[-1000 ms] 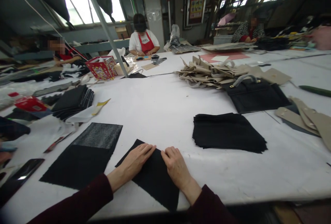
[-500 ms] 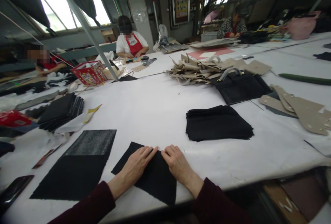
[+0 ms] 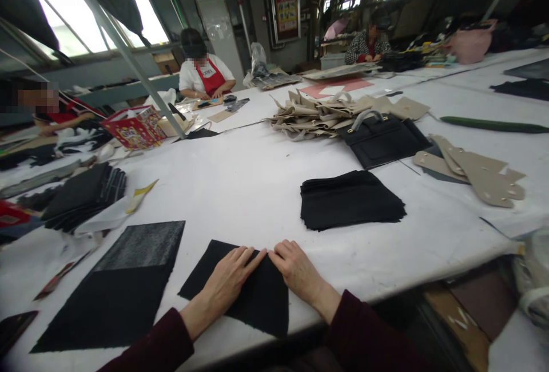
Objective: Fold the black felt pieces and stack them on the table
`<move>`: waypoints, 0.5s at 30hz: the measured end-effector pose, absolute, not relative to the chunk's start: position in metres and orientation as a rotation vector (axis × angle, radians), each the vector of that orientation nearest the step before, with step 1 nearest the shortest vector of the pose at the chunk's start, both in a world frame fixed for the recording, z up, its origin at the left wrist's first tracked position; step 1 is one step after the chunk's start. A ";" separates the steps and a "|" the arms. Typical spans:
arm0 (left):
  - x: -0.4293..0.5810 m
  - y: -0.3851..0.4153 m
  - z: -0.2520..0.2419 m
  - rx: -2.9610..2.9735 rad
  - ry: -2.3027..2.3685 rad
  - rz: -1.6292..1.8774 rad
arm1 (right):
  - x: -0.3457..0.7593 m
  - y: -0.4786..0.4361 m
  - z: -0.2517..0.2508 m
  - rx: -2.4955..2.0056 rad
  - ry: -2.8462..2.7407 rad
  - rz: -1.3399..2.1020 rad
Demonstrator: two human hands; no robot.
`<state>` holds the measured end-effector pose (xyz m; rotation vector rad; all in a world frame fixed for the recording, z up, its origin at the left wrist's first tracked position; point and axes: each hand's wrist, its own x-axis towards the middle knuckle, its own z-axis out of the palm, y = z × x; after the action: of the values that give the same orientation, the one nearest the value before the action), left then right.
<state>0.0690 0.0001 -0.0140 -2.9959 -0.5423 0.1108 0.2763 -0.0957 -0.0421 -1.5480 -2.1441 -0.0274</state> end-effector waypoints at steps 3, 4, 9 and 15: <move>0.072 -0.003 -0.013 -2.974 -0.542 0.099 | 0.278 -0.098 -0.042 -1.550 -2.156 -0.030; 0.073 -0.003 -0.013 -2.976 -0.535 0.081 | 0.279 -0.098 -0.041 -1.556 -2.161 -0.031; 0.074 -0.003 -0.016 -3.042 -0.463 0.023 | 0.281 -0.102 -0.040 -1.591 -2.162 -0.037; 0.082 -0.008 -0.011 -3.030 -0.490 0.073 | 0.285 -0.107 -0.041 -1.588 -2.172 -0.036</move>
<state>0.0822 -0.0078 -0.0110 -3.0297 -0.4903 0.0725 0.2846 -0.1067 -0.0408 -1.5882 -2.1717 -0.0363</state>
